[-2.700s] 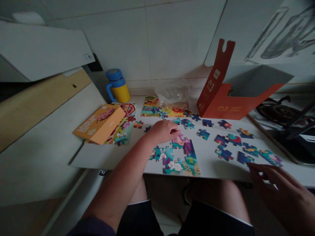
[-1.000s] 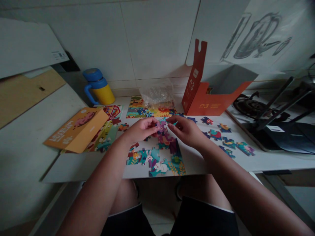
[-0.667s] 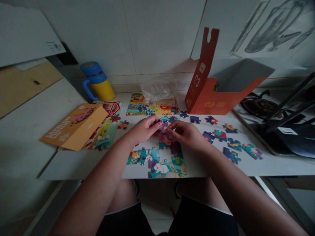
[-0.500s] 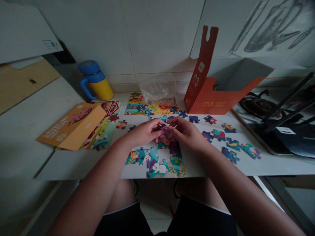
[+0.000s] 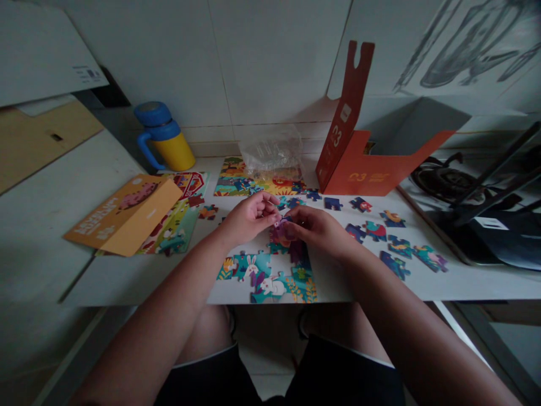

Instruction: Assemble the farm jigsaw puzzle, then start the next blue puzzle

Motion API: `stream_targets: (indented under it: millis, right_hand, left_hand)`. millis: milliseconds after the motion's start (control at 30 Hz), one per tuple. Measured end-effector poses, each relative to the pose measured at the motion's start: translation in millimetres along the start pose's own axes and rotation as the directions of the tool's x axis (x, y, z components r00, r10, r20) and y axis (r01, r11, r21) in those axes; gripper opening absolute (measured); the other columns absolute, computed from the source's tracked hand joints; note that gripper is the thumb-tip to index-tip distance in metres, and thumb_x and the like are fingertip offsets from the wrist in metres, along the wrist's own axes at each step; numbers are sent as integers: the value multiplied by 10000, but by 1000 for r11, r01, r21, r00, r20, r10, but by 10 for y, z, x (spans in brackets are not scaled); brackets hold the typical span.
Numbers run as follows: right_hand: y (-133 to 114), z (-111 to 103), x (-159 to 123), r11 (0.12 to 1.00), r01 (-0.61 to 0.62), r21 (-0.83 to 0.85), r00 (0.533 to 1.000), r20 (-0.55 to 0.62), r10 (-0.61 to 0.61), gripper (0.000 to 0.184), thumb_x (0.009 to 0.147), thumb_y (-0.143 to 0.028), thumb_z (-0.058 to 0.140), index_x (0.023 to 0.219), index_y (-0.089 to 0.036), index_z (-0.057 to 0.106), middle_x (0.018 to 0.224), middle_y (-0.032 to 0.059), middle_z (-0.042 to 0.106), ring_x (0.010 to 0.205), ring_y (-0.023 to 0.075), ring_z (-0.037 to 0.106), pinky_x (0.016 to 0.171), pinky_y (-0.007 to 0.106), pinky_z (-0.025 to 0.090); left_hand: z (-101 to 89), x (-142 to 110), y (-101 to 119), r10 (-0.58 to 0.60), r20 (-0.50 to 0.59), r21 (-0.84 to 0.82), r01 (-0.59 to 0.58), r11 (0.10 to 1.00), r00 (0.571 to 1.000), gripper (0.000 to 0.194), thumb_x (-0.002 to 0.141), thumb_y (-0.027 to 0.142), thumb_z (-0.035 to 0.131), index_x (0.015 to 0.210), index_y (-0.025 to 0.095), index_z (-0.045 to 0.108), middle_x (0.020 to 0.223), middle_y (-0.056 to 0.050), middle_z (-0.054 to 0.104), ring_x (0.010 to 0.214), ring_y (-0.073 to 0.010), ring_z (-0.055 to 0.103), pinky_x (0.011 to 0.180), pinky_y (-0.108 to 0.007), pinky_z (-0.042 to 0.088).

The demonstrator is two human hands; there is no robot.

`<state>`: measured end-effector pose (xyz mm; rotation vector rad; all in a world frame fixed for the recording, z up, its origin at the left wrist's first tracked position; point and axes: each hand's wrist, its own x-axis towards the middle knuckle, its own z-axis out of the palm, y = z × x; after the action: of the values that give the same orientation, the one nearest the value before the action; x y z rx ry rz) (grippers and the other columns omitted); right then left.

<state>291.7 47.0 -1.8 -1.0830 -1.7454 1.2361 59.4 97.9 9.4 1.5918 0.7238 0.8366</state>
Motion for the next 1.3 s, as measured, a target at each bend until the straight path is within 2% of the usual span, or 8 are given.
stream_targets:
  millis: [67, 133, 233, 300, 433, 833, 1200, 1300]
  right_hand:
    - [22, -29, 15, 997, -2, -77, 997, -79, -4, 268, 999, -493, 670, 1022, -226, 683, 904, 53, 782, 742, 202, 726, 663, 328, 560]
    - [28, -65, 25, 988, -34, -153, 986, -167, 8, 290, 962, -463, 709, 1121, -220, 711, 940, 53, 775, 728, 191, 703, 629, 311, 528]
    - [6, -111, 24, 973, -86, -213, 975, -221, 38, 420, 933, -392, 716, 1317, -224, 697, 994, 47, 769, 690, 168, 668, 588, 294, 478]
    - [-16, -135, 16, 961, -80, -266, 976, -215, 22, 357, 926, -347, 705, 1257, -215, 733, 980, 45, 775, 709, 165, 656, 614, 294, 471]
    - [-21, -189, -8, 919, -84, -386, 983, -184, 13, 198, 927, -339, 710, 1066, -207, 761, 849, 26, 753, 718, 168, 619, 619, 289, 432]
    - [-39, -214, -5, 806, -173, -566, 976, -208, 64, 133, 915, -307, 746, 994, -204, 773, 833, 35, 762, 686, 171, 628, 633, 303, 420]
    - [-33, -173, 14, 721, -52, -691, 991, -124, -47, 54, 925, -236, 760, 936, -206, 805, 934, 65, 736, 786, 188, 636, 719, 306, 442]
    - [-30, -176, 3, 734, -9, -679, 975, -169, -145, 97, 955, -250, 708, 893, -202, 765, 920, 63, 737, 807, 190, 644, 732, 302, 431]
  left_hand:
    - [2, -1, -10, 34, -49, 83, -30, 996, 998, 243, 953, 250, 715, 1163, 205, 600, 986, -34, 711, 929, -165, 693, 879, -325, 555]
    - [-11, -10, -2, 82, -60, 249, -64, 966, 995, 149, 997, 278, 676, 1126, 207, 656, 1030, -49, 728, 939, -173, 692, 865, -331, 550]
    - [-36, -31, 32, 119, 83, 513, -145, 846, 989, 95, 1012, 284, 681, 995, 220, 748, 981, -39, 748, 915, -185, 678, 855, -348, 524]
    - [-44, -37, 40, 113, 214, 592, -221, 775, 970, 83, 978, 279, 738, 932, 227, 783, 935, -38, 753, 899, -196, 676, 868, -364, 513]
    - [-49, -29, -4, 64, 332, 623, -270, 734, 941, 50, 937, 241, 774, 924, 234, 822, 927, -51, 769, 881, -207, 689, 874, -377, 513]
    - [-69, -3, -59, 36, 349, 688, -281, 669, 937, 75, 950, 235, 756, 916, 226, 823, 929, -55, 786, 881, -218, 697, 861, -373, 498]
    - [-40, -2, -35, 53, 357, 688, -301, 660, 933, 71, 934, 206, 757, 887, 225, 807, 896, -46, 776, 857, -212, 683, 843, -369, 491]
    - [-50, -23, 11, 99, 281, 706, -275, 653, 955, 107, 954, 207, 720, 876, 224, 791, 859, -32, 752, 824, -195, 667, 803, -345, 487]
